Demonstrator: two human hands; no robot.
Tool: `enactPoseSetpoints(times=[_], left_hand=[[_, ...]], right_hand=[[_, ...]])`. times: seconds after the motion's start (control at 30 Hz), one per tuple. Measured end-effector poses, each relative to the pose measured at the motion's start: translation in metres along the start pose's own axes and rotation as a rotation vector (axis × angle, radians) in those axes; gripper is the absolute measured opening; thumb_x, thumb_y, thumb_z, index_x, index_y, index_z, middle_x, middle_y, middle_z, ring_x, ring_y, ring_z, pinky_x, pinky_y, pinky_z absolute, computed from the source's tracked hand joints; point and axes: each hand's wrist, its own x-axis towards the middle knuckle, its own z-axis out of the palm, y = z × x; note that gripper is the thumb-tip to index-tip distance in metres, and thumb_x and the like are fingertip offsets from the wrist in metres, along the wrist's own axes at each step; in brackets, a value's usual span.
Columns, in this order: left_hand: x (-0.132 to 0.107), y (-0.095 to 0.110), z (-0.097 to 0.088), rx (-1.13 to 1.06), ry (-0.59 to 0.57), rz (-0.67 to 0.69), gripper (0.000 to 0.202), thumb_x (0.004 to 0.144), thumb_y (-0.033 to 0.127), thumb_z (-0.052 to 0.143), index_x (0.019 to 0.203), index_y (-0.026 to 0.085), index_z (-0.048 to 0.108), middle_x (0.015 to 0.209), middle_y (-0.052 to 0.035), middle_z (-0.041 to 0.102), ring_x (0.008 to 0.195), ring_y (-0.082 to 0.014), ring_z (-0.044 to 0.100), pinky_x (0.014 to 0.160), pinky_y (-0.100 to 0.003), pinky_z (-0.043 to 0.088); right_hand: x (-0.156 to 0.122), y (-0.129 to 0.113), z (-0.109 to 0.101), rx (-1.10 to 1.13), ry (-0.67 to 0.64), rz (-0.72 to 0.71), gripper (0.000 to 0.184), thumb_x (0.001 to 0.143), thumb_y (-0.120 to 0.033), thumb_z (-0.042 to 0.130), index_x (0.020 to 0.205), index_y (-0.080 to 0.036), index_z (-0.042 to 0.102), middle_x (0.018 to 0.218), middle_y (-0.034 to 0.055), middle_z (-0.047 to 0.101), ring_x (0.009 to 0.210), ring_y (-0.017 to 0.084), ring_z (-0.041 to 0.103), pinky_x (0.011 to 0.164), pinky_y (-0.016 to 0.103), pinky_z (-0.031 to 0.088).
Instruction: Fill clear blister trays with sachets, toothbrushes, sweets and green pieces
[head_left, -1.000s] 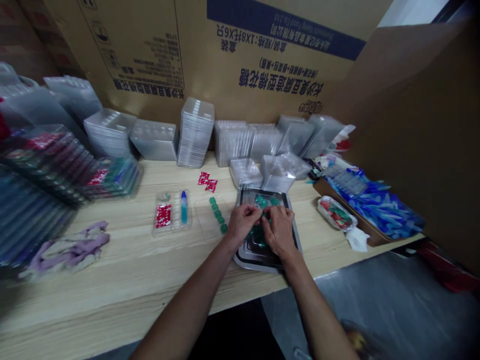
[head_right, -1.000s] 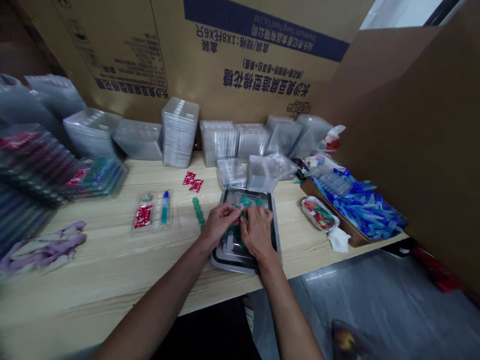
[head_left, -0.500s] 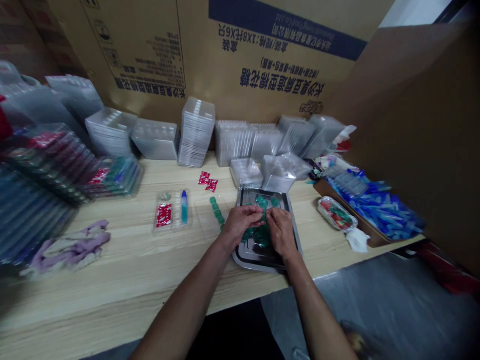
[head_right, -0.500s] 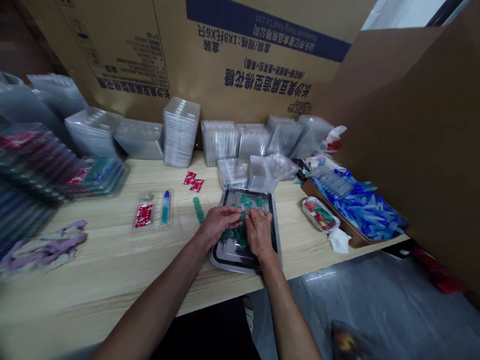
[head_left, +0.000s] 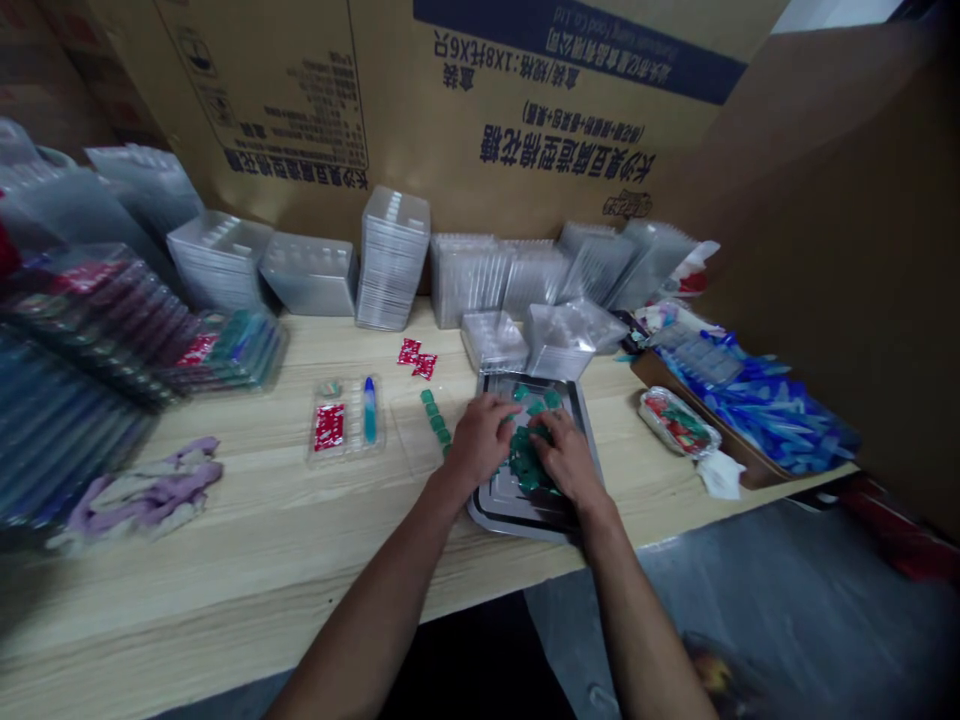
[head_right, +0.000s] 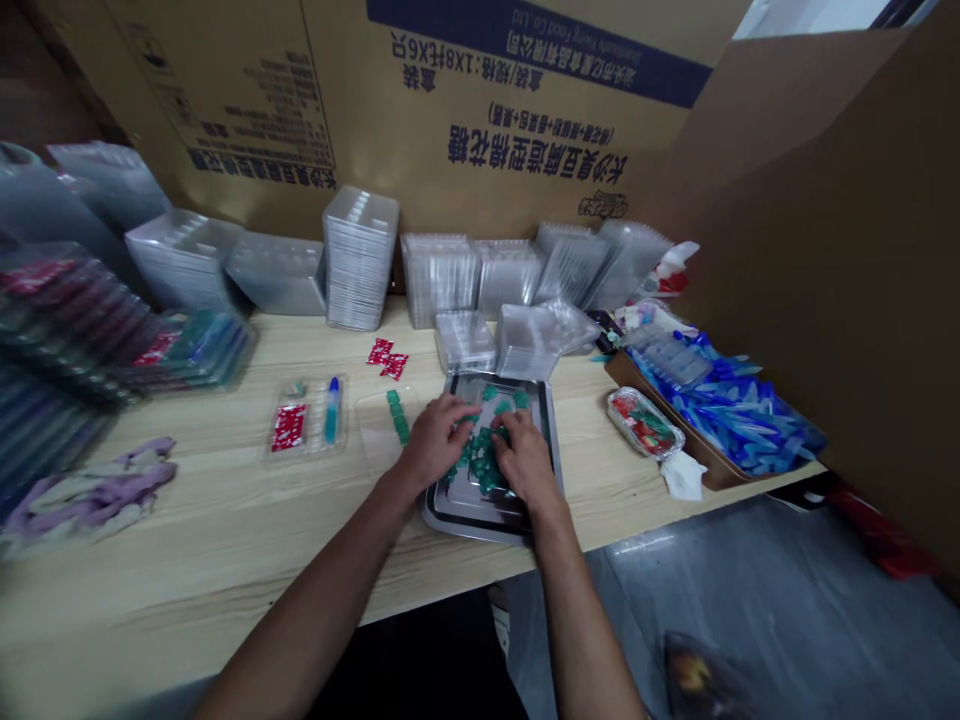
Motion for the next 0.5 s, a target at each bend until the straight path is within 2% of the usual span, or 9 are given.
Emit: enactPoseSetpoints(times=[0.1,0.17,0.23,0.33,0.43,0.5], left_hand=[[-0.005,0.003,0.006,0.223,-0.261,0.04,0.027,0.074,0.012,0.077,0.1,0.021,0.076,0.105,-0.0101,0.066,0.1,-0.0277,0.062,0.098,-0.041,0.048],[-0.006,0.004,0.011,0.34,-0.343,0.032,0.018,0.08,0.012,0.071,0.096,0.018,0.074,0.106,-0.0101,0.066,0.099,-0.0262,0.063,0.093,-0.039,0.05],[-0.004,0.002,0.014,0.383,-0.298,0.007,0.014,0.085,0.008,0.062,0.09,0.016,0.072,0.102,-0.009,0.066,0.095,-0.023,0.064,0.09,-0.036,0.051],[0.001,-0.002,0.014,0.253,-0.104,-0.054,0.02,0.082,0.004,0.06,0.093,0.017,0.071,0.098,-0.0055,0.067,0.087,-0.0178,0.065,0.084,-0.03,0.052],[0.005,-0.006,0.012,0.001,0.017,-0.163,0.027,0.081,0.006,0.062,0.104,0.018,0.071,0.09,-0.0022,0.07,0.076,-0.0149,0.065,0.074,-0.026,0.052],[0.006,-0.006,0.012,-0.15,0.047,-0.24,0.023,0.084,0.013,0.064,0.105,0.017,0.072,0.084,-0.0023,0.071,0.072,-0.0151,0.067,0.07,-0.026,0.053]], right_hand=[[0.003,0.006,-0.005,0.322,0.225,0.228,0.024,0.087,-0.034,0.05,0.101,-0.024,0.066,0.079,0.0004,0.062,0.066,0.018,0.054,0.064,0.032,0.044],[0.004,0.011,-0.009,0.594,0.311,0.345,0.03,0.082,-0.036,0.055,0.107,-0.023,0.065,0.076,-0.0014,0.064,0.06,0.016,0.054,0.056,0.029,0.042],[0.007,0.014,-0.01,0.797,0.367,0.378,0.035,0.076,-0.035,0.061,0.108,-0.021,0.066,0.082,0.0004,0.07,0.066,0.017,0.061,0.059,0.029,0.046],[0.011,0.015,-0.011,0.937,0.428,0.317,0.037,0.066,-0.028,0.07,0.102,-0.02,0.069,0.09,0.0027,0.074,0.082,0.018,0.069,0.078,0.034,0.052],[0.012,0.015,-0.017,0.951,0.412,0.287,0.039,0.061,-0.023,0.074,0.1,-0.021,0.071,0.097,0.0034,0.075,0.093,0.02,0.069,0.092,0.037,0.05],[0.01,0.015,-0.025,0.847,0.369,0.283,0.036,0.067,-0.026,0.073,0.103,-0.021,0.072,0.103,0.0049,0.075,0.098,0.022,0.069,0.095,0.04,0.05]])
